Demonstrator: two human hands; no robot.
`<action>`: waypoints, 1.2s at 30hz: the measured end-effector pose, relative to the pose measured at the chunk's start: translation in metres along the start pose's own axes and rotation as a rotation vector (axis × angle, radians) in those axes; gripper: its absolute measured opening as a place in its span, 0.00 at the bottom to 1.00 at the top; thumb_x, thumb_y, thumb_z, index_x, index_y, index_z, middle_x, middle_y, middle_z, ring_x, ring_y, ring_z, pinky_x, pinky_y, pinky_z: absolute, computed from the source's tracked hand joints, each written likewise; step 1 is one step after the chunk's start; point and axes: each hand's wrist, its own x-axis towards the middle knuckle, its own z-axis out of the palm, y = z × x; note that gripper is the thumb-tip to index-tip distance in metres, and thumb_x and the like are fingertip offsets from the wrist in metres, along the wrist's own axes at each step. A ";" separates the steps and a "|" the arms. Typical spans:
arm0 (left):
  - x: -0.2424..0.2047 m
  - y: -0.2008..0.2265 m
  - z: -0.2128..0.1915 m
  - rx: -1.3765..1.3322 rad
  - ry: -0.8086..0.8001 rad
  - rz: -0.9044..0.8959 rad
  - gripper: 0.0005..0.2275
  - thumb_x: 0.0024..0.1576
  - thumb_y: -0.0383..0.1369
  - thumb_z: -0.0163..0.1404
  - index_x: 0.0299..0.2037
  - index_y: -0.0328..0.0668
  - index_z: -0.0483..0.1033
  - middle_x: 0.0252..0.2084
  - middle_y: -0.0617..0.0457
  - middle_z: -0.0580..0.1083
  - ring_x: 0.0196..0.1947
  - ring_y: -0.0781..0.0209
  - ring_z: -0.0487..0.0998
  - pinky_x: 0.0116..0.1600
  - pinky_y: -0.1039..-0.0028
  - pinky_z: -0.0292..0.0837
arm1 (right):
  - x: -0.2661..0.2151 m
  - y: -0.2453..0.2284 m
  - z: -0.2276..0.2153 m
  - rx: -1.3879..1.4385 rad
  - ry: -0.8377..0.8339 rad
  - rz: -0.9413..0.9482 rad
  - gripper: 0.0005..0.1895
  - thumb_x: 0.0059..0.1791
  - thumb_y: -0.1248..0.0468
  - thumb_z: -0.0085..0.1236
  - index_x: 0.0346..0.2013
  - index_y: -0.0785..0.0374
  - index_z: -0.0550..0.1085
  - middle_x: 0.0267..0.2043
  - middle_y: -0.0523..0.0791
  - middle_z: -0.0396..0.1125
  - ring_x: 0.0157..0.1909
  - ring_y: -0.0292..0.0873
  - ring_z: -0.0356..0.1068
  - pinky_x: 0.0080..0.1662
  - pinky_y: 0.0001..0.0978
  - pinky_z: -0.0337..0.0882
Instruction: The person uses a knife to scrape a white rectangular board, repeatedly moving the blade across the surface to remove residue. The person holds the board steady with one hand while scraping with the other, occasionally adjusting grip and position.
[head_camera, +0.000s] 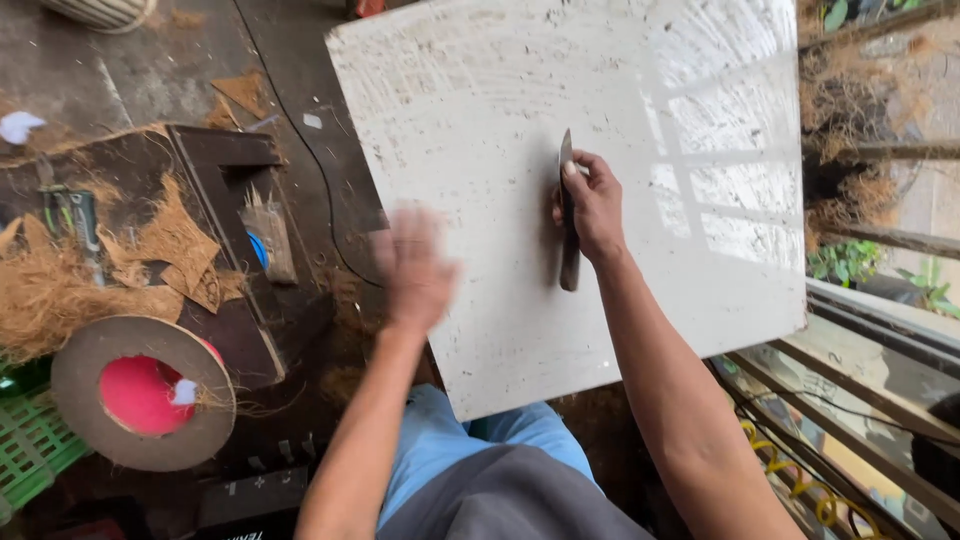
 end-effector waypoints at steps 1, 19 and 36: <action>0.008 0.007 0.008 0.000 0.011 -0.006 0.40 0.50 0.34 0.62 0.73 0.45 0.52 0.75 0.43 0.49 0.76 0.46 0.42 0.73 0.45 0.27 | 0.004 0.003 -0.002 -0.002 -0.012 -0.004 0.10 0.55 0.65 0.50 0.49 0.66 0.67 0.19 0.51 0.63 0.16 0.45 0.67 0.18 0.34 0.69; 0.025 -0.008 0.055 0.189 -0.175 0.567 0.32 0.58 0.56 0.39 0.72 0.56 0.55 0.74 0.55 0.56 0.75 0.55 0.51 0.73 0.48 0.41 | 0.076 -0.023 0.090 -1.124 0.396 -0.051 0.14 0.53 0.62 0.48 0.54 0.44 0.65 0.37 0.53 0.75 0.45 0.62 0.74 0.49 0.51 0.71; 0.030 -0.008 0.047 -0.021 -0.210 0.797 0.17 0.60 0.46 0.39 0.53 0.51 0.73 0.57 0.54 0.73 0.63 0.59 0.67 0.73 0.57 0.50 | 0.076 -0.005 0.185 -1.475 -0.024 0.172 0.32 0.40 0.61 0.52 0.59 0.38 0.67 0.50 0.44 0.71 0.52 0.56 0.72 0.55 0.54 0.69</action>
